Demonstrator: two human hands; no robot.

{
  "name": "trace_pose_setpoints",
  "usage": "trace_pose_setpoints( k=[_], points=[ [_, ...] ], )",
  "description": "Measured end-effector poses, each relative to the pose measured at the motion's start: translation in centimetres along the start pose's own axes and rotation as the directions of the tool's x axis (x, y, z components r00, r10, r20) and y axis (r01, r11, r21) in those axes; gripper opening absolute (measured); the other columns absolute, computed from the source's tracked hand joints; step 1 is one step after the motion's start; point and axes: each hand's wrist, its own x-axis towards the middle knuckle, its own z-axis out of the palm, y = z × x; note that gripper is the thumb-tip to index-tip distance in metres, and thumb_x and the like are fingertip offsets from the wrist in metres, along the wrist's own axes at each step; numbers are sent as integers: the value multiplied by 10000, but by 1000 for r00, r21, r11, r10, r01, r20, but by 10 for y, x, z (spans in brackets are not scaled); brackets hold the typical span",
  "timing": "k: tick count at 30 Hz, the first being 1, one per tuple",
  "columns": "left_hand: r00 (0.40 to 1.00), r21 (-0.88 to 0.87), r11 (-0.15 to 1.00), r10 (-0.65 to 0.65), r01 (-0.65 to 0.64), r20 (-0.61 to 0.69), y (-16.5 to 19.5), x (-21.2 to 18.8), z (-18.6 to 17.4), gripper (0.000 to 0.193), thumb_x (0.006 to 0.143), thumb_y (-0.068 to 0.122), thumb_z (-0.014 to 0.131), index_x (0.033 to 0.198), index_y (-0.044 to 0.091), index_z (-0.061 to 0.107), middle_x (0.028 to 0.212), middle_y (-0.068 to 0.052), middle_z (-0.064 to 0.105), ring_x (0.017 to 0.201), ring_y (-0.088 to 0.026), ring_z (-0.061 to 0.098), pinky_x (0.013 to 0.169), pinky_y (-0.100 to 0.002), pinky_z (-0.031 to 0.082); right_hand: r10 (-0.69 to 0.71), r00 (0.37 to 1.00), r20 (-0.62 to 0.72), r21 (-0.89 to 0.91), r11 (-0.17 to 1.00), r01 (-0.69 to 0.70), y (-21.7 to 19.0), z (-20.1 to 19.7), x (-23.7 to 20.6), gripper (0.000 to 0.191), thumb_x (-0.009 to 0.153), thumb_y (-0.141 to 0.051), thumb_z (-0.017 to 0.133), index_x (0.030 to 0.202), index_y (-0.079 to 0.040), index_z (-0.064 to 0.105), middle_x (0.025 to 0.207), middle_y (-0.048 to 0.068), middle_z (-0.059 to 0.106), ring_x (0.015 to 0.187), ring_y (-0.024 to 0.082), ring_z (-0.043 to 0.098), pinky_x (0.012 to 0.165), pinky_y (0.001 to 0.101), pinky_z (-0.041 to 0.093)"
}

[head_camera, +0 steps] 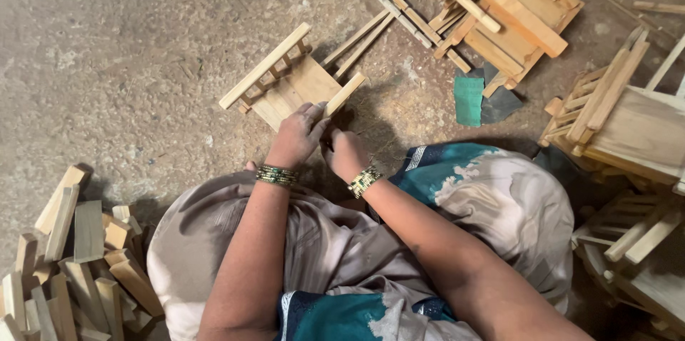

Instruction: The person sits on the workshop floor and sands small wooden chair frames with sandpaper, rubbing the surfaces and edges of the parts. They turn the frames over to sand different sides and set finished pieces aside among piles of similar wooden chair parts.

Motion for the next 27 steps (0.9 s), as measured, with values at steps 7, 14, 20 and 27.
trace_pose_setpoints(
  k=[7,14,20,27],
  points=[
    [1000,12,1000,-3,3,3,3,1,-3,339,951,225,627,1236,45,669,1159,-179,675,963,-395,673,846,-449,552,-15,1000,-24,-164,986,11,5,-1,5,222,773,-147,768,867,-6,623,770,222,681,765,428,679,680,524,542],
    [1000,1,1000,-8,8,8,3,-1,-5,354,949,234,642,1239,33,669,1125,-198,668,968,-413,665,842,-457,547,-72,997,-29,-239,969,63,2,8,2,144,867,-121,675,932,-4,621,750,227,673,718,429,669,628,537,527],
    [1000,7,1000,16,-15,-11,1,2,-5,372,938,238,645,1242,25,668,1142,-201,670,964,-414,666,839,-459,546,-55,998,21,-287,956,59,2,2,-4,106,907,-121,630,893,-17,616,705,222,669,693,427,683,631,540,536],
    [996,21,997,73,-72,-60,-1,0,0,348,955,239,656,1223,18,676,1164,-216,656,976,-421,654,847,-455,548,-117,993,-32,-229,967,107,5,6,4,145,922,-146,629,858,-16,624,725,241,670,691,440,678,605,535,535]
  ],
)
